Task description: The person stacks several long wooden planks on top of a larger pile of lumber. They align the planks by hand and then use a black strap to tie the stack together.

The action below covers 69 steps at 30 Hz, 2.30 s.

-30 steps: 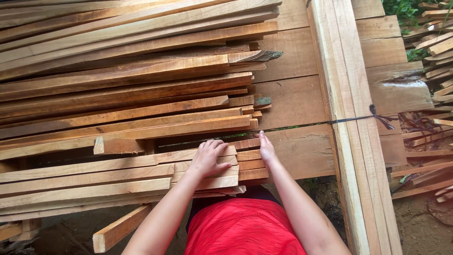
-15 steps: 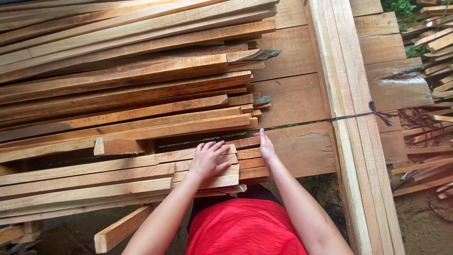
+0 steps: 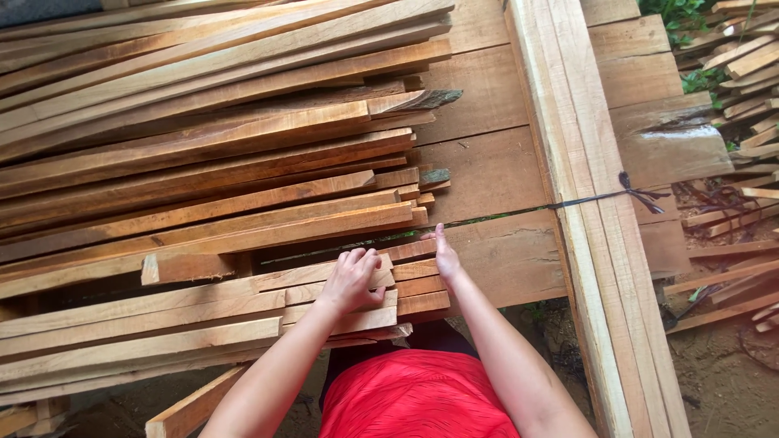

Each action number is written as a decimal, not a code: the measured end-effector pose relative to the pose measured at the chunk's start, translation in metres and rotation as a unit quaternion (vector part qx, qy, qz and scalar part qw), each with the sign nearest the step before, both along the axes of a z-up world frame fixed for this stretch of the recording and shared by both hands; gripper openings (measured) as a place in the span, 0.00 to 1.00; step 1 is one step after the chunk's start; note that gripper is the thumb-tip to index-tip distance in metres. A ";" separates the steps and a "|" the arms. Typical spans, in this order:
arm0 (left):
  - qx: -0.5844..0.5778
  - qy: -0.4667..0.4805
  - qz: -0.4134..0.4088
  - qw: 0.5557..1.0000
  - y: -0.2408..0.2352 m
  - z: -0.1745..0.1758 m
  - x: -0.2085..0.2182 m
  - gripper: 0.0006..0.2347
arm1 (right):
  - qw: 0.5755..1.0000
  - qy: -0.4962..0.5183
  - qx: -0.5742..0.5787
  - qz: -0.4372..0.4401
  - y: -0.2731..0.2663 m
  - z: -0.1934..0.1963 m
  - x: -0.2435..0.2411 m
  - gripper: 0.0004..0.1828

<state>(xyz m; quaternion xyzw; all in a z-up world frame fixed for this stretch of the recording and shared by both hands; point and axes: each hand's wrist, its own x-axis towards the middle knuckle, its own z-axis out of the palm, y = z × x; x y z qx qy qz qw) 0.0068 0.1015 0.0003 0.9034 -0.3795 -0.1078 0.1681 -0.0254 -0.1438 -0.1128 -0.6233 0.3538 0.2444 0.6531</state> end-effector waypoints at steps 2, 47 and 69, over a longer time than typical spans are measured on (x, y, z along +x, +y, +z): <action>-0.007 -0.016 0.002 1.000 -0.004 -0.005 -0.001 0.25 | 1.000 -0.017 -0.004 -0.001 0.000 -0.012 -0.002 0.50; 0.249 0.145 0.112 0.951 -0.119 0.022 0.008 0.41 | 0.992 0.119 0.024 -0.010 -0.002 -0.004 0.089 0.56; 0.183 0.203 0.097 0.957 -0.107 0.009 0.020 0.44 | 0.953 0.086 0.188 -0.221 -0.028 0.043 0.089 0.49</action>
